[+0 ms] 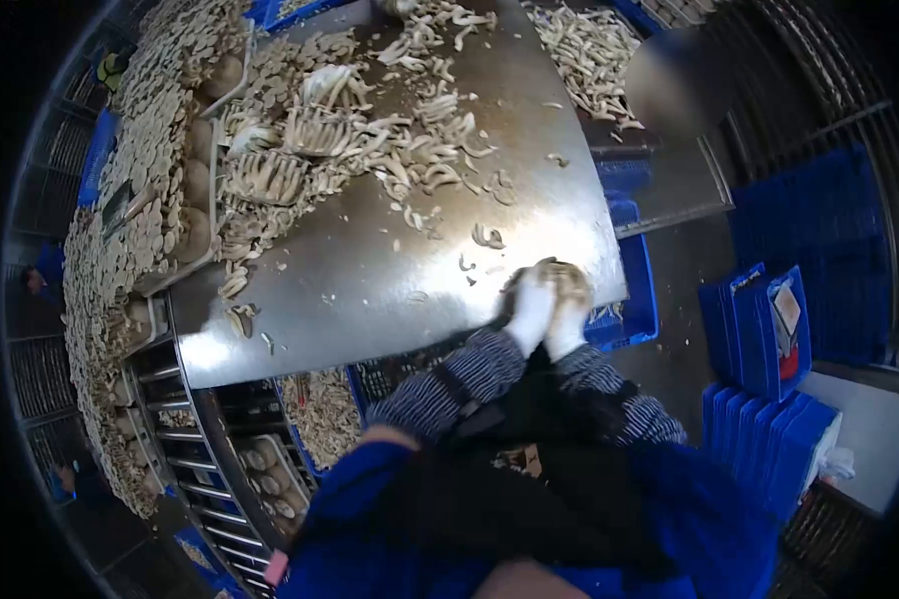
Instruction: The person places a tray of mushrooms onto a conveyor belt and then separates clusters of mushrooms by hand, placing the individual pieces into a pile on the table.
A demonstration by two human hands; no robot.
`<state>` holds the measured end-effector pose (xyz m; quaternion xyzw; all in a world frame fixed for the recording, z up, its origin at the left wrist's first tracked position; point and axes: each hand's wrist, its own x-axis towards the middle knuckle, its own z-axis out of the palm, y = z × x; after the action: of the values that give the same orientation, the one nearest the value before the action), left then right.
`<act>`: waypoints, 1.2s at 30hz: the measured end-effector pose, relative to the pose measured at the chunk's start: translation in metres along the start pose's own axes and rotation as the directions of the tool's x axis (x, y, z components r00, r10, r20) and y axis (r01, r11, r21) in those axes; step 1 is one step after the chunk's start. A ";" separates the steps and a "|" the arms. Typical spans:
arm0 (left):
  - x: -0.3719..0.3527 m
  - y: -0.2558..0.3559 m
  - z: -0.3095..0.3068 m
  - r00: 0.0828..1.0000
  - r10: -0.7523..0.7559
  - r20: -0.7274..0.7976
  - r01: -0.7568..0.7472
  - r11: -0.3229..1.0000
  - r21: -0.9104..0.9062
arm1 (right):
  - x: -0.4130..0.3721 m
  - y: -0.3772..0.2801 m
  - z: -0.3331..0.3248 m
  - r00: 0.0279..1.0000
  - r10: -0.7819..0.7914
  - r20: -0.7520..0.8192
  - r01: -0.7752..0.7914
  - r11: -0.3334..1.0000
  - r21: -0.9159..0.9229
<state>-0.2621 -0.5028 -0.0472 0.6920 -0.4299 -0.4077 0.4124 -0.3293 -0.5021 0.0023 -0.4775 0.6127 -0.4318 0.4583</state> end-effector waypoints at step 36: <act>0.108 -0.092 -0.238 0.910 0.381 -0.164 -0.147 0.665 0.732 | 0.129 0.019 0.219 0.166 -0.364 0.917 0.962 0.262 -0.070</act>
<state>0.0124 -0.5247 -0.0773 0.7794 -0.5808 -0.0357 0.2323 -0.1357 -0.6455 -0.0807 -0.9679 0.1409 -0.0978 0.1836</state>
